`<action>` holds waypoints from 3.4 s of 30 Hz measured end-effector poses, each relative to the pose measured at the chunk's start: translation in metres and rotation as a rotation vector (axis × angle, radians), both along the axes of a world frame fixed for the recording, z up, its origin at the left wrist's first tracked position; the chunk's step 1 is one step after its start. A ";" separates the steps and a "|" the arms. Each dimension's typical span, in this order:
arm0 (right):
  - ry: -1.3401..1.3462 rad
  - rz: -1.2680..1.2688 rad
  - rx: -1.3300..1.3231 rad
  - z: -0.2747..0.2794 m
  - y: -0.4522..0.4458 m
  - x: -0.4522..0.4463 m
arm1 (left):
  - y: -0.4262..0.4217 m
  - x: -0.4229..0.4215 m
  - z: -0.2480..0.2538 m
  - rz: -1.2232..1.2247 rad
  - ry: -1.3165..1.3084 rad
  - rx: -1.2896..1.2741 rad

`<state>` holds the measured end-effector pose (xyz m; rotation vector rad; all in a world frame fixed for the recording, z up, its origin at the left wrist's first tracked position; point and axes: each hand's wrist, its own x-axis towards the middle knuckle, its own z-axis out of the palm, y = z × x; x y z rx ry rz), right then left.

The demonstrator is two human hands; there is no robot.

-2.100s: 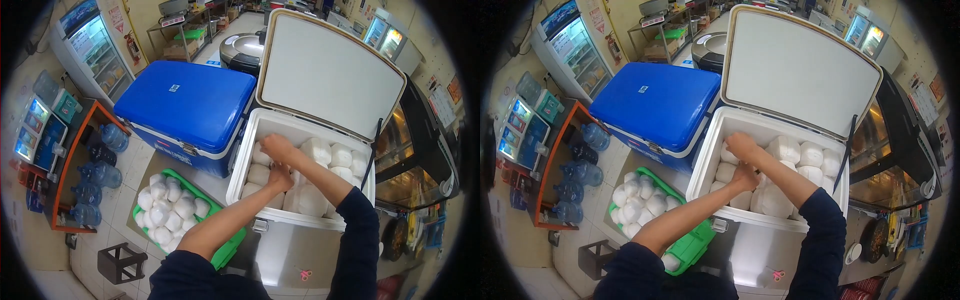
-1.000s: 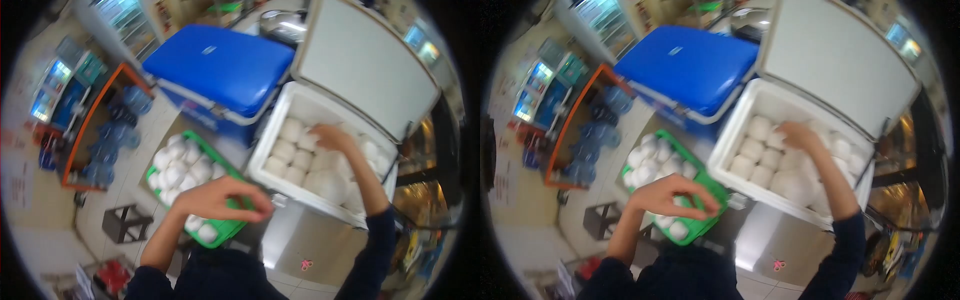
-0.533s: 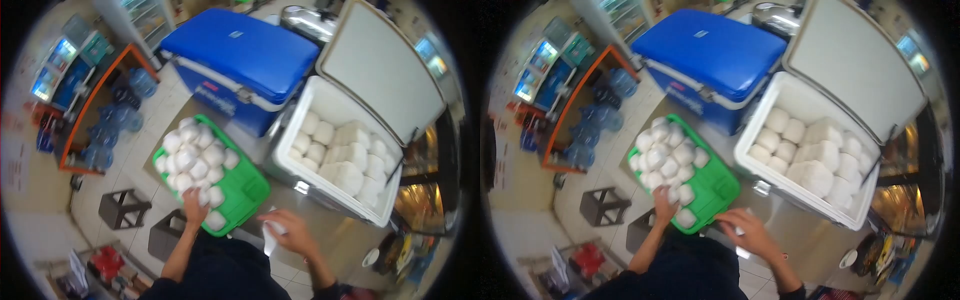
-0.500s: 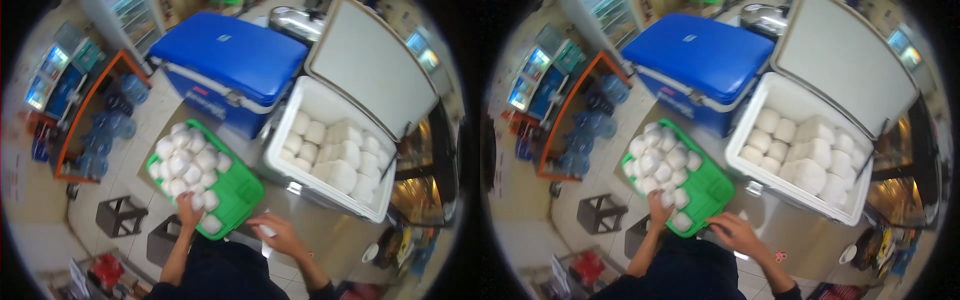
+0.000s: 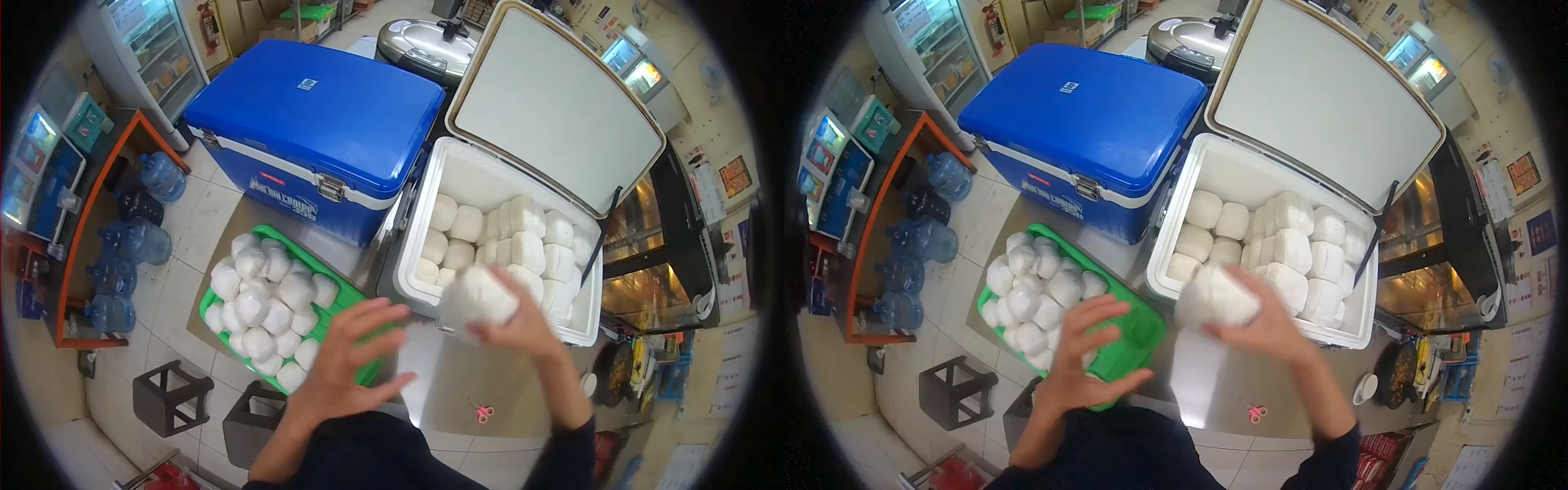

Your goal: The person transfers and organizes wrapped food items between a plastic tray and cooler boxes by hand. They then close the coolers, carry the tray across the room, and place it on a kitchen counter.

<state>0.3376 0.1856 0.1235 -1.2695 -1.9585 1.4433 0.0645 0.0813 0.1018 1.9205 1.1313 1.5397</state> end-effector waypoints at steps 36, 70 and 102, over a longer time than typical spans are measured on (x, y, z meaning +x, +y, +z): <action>0.108 0.163 -0.589 -0.134 -0.146 -0.033 | -0.100 -0.005 -0.178 -0.577 0.159 -0.109; -0.938 0.524 0.632 -0.163 0.149 -0.028 | -0.135 -0.055 -0.240 0.143 0.392 -0.833; -0.227 0.209 -0.071 -0.007 0.109 0.013 | 0.056 0.025 0.049 -0.105 0.128 0.030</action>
